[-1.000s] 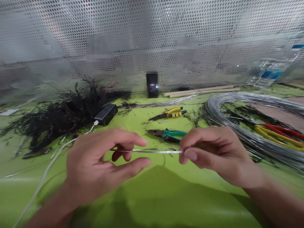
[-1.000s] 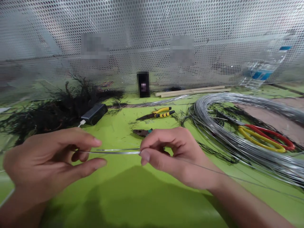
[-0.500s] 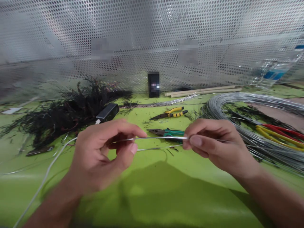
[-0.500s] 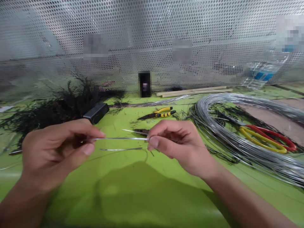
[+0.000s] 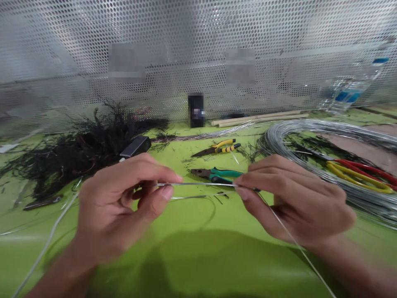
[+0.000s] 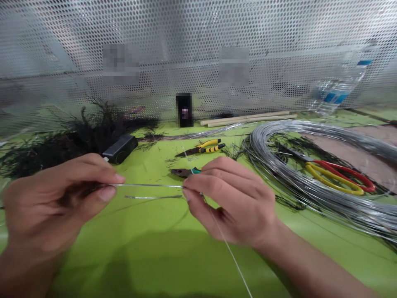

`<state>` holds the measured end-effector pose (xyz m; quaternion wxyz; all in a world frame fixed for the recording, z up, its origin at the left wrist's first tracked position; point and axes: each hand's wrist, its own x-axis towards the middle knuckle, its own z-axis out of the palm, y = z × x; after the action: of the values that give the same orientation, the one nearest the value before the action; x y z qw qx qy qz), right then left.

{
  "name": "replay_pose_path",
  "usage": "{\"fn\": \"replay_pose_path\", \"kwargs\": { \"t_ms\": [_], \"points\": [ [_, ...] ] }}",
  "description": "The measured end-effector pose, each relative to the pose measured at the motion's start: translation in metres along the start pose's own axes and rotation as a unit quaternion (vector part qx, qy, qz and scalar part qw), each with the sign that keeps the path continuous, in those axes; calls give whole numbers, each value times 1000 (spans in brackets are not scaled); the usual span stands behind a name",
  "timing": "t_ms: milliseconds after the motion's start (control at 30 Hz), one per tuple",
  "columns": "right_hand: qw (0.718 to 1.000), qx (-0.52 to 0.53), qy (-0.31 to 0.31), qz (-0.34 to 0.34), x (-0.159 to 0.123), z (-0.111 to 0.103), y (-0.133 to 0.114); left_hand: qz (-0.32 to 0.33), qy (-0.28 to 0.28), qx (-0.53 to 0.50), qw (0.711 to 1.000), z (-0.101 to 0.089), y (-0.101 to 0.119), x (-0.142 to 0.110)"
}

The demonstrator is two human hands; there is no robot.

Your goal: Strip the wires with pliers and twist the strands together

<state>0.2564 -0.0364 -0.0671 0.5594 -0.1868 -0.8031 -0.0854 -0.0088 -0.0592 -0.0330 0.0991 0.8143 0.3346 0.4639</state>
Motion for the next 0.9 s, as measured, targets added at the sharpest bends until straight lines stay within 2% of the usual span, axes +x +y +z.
{"fn": "replay_pose_path", "kwargs": {
  "t_ms": [100,167,267,333,400,500,567,700,800,833,900],
  "points": [
    [999,-15,-32,-15,1,-3,-4,64,31,71,995,2,3,0],
    [997,16,-76,4,-1,-3,-8,137,40,147,979,5,6,-1],
    [986,93,-131,45,-6,2,-16,208,-15,217,954,11,11,-4],
    [979,123,-149,57,-10,7,-19,199,-63,221,953,15,14,-6],
    [979,130,-148,57,-12,11,-20,164,-101,214,958,16,16,-6],
    [980,139,-129,53,-13,13,-15,106,-116,193,969,12,19,-4],
    [981,140,-119,54,-12,12,-6,73,-95,172,978,5,20,-2],
    [985,132,-92,55,-11,9,11,11,-14,134,991,-9,15,0],
    [986,129,-79,65,-11,9,15,-30,11,119,992,-17,9,1],
    [987,127,-74,70,-11,9,15,-35,13,122,992,-18,7,1],
    [989,120,-55,67,-12,10,12,9,18,128,992,-19,5,2]
  ]
}}
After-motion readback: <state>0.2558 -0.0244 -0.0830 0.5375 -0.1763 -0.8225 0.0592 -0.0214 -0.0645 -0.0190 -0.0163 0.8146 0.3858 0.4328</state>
